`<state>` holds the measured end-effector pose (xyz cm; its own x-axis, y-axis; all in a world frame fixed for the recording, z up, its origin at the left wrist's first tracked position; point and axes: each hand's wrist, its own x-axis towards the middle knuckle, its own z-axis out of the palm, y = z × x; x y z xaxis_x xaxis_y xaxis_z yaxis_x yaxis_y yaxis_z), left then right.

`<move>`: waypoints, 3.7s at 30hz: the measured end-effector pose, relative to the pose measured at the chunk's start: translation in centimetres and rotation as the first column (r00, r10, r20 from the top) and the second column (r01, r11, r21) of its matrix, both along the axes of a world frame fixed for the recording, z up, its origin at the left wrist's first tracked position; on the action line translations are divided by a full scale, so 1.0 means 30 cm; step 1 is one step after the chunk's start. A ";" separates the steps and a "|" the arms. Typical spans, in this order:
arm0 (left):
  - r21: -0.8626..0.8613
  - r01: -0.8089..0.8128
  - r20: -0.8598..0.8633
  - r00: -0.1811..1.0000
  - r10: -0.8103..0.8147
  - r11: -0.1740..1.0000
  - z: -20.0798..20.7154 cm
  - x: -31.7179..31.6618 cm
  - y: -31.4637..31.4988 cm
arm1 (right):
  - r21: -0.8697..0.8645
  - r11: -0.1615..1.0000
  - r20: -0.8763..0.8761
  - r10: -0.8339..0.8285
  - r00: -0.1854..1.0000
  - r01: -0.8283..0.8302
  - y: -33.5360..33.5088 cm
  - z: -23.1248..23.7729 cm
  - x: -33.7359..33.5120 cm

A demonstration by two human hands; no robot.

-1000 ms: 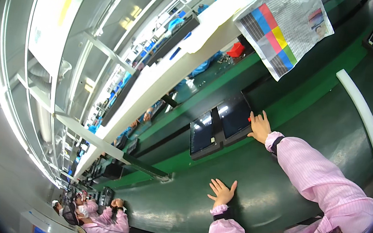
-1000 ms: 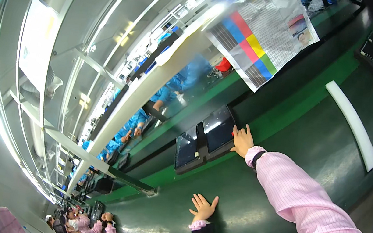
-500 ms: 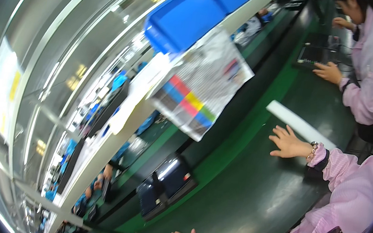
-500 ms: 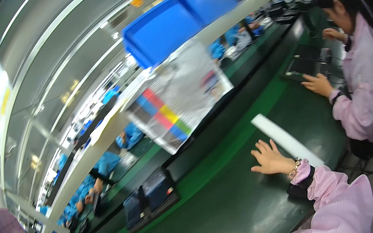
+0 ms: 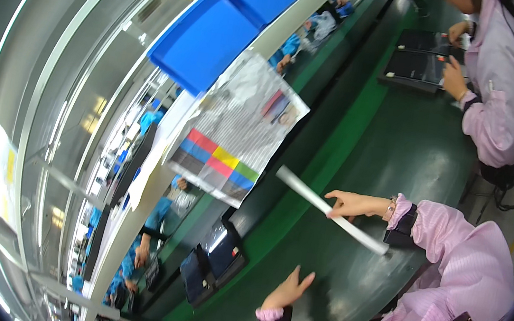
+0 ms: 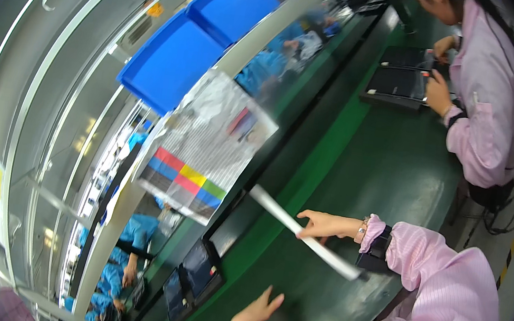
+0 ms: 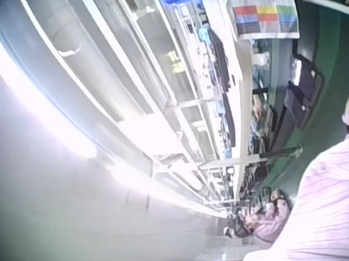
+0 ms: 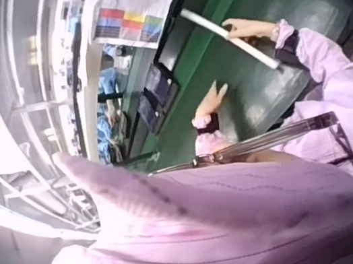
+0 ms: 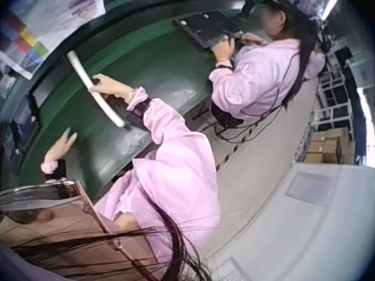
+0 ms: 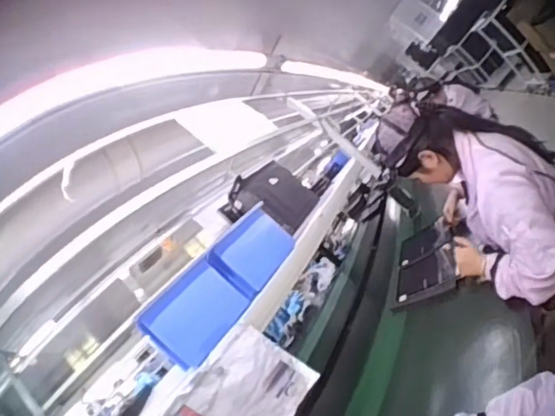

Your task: Inspecting tablet screens and diagnostic software on an assembly line.

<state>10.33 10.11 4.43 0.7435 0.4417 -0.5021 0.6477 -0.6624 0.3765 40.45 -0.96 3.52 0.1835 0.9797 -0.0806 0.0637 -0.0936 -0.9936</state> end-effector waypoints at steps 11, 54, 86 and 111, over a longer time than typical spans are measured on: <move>-0.729 0.645 -0.179 0.144 0.973 -0.229 -0.202 0.241 0.051 | 0.089 0.993 -0.683 0.006 0.730 0.075 0.102 -0.125 -0.223; -0.958 0.238 0.201 0.164 0.966 0.159 -0.248 0.298 -0.034 | 0.950 -0.088 0.308 0.123 0.943 -0.299 -0.254 0.679 -0.407; -0.932 0.306 0.255 0.179 0.950 0.192 -0.383 0.352 0.001 | 0.099 0.991 -0.267 -0.061 0.962 0.091 0.154 -0.204 -0.339; -0.973 0.095 0.221 0.129 0.967 0.210 -0.283 0.359 -0.045 | 0.165 0.986 0.123 -0.058 0.991 0.037 0.136 -0.201 -0.294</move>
